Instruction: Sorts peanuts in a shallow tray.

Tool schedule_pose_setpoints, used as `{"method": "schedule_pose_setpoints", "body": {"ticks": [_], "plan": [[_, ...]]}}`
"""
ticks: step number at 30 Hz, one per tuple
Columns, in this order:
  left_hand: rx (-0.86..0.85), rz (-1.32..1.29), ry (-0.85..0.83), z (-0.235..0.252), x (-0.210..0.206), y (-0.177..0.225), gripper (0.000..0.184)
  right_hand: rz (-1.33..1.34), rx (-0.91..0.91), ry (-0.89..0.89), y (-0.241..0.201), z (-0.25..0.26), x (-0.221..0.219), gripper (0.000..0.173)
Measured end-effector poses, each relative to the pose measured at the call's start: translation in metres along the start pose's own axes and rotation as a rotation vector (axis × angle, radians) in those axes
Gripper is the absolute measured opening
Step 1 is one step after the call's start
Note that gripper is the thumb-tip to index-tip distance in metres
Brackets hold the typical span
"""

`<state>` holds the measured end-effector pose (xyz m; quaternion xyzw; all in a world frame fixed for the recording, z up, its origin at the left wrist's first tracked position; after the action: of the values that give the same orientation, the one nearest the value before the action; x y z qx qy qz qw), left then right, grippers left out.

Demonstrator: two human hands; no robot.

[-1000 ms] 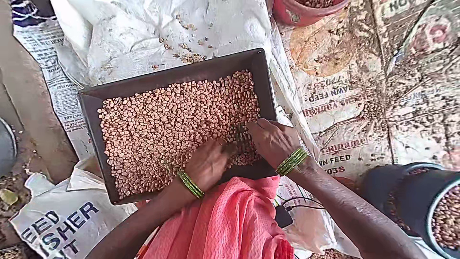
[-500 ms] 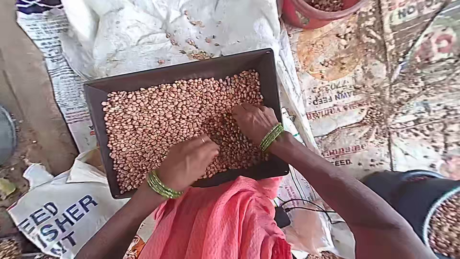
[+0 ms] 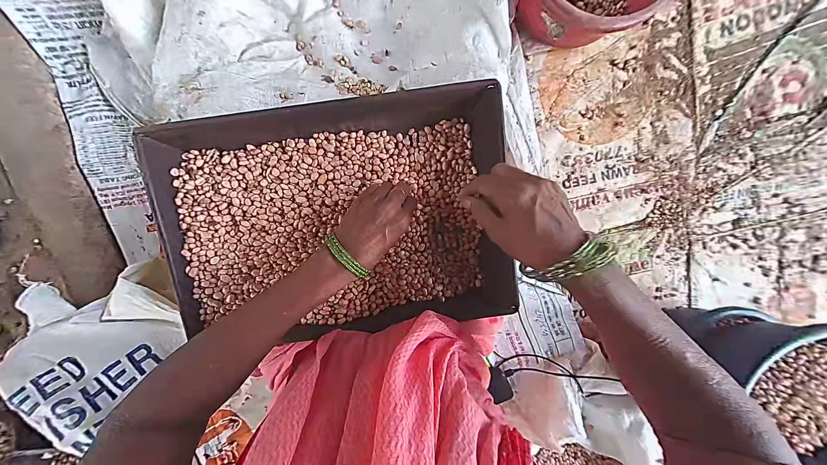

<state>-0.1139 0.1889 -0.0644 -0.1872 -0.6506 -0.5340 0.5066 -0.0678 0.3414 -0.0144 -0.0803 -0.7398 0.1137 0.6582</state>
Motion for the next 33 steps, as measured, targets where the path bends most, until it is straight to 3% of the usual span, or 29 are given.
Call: {"method": "schedule_pose_setpoints", "body": {"ticks": [6, 8, 10, 16, 20, 23, 26, 28, 31, 33], "plan": [[0.284, -0.383, 0.121, -0.005, 0.052, -0.030, 0.018, -0.377, 0.065, -0.142, -0.028, -0.001, -0.039, 0.012], [0.301, -0.384, 0.197, -0.015, 0.072, -0.033, 0.016, -0.422, 0.048, -0.150, -0.032, 0.000, -0.045, 0.013], [0.350, -0.355, 0.141, -0.025, 0.081, -0.029, 0.014, -0.443, 0.030, -0.168, -0.035, -0.001, -0.049, 0.013], [0.271, -0.278, -0.108, -0.040, 0.061, -0.010, 0.014, -0.426, -0.018, -0.252, -0.038, -0.002, -0.056, 0.011], [0.176, -0.115, -0.125, -0.043, 0.031, 0.005, 0.016, -0.371, -0.085, -0.320, -0.031, -0.001, -0.058, 0.020], [0.155, 0.043, -0.197, -0.045, 0.013, 0.012, 0.016, -0.040, -0.078, -0.182, -0.022, -0.001, -0.043, 0.023], [0.106, 0.033, -0.184, -0.049, 0.006, 0.011, 0.015, 0.754, -0.141, -0.158, -0.005, -0.006, -0.017, 0.013], [0.149, -0.089, -0.147, -0.051, 0.011, 0.001, 0.018, 1.232, -0.145, -0.279, 0.000, -0.010, -0.020, 0.024], [0.368, -0.325, -0.120, -0.053, 0.038, -0.019, 0.018, 1.285, -0.209, -0.372, -0.009, -0.015, -0.038, 0.033], [0.417, -0.377, -0.038, -0.057, 0.065, -0.025, 0.018, 1.234, -0.337, -0.366, -0.019, -0.013, -0.052, 0.039]]}}
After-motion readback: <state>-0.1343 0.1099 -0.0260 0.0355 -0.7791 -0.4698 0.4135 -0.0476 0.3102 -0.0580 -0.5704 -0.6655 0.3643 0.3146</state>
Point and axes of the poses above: each hand's wrist, its own z-axis towards the middle knuckle, its own x-axis out of the back of the hand, y = z × x, the point moved 7 cm from there along z, towards the middle knuckle, and after that the axes turned 13 degrees about -z, right-handed, at the moved point
